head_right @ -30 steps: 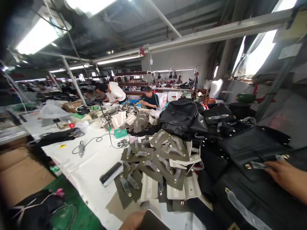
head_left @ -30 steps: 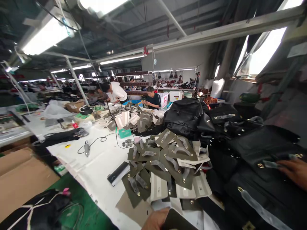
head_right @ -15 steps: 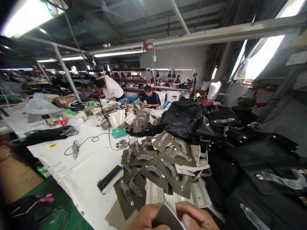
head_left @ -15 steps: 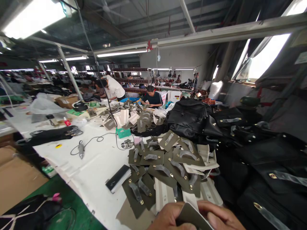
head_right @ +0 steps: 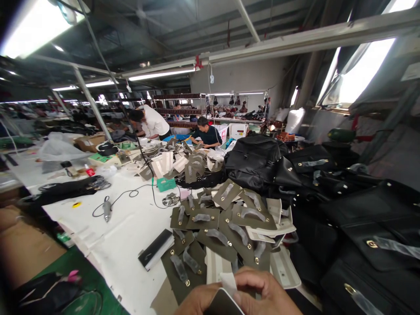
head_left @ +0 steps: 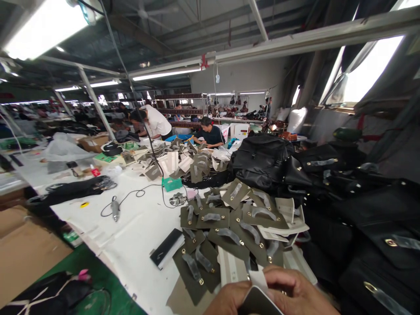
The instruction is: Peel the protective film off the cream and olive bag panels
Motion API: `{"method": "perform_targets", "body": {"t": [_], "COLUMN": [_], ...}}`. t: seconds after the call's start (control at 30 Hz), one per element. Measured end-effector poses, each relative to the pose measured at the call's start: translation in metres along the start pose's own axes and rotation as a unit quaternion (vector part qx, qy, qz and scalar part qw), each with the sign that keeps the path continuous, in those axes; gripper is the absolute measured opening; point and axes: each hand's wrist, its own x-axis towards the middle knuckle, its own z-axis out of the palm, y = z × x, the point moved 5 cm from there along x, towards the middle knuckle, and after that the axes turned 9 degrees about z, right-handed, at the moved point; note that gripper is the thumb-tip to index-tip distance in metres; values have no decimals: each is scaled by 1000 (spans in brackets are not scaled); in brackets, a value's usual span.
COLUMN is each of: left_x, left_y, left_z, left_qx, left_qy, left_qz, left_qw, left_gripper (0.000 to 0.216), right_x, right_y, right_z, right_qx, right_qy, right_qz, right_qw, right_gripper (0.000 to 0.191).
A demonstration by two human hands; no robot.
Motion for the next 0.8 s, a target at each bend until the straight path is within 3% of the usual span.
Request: {"method": "perform_targets", "body": {"t": [0.23,0.6,0.8], "left_x": [17,31,35], "left_y": [2,-10,-17], "left_z": [0,-3,-3], "left_qx": [20,28,38], "left_qy": [7,16,14], "left_qz": [2,-20,-24], "left_qw": [1000,999,999], "left_gripper": [59,65,55], "right_x": [0,5,0], "right_y": [6,4,15], "right_z": [-20,-38,-39], "right_qx": [60,30,147], "right_qy": [17,15,54], "right_qz": [21,1,56], "right_qw": [998,999,986], "right_gripper": [33,40,45]}}
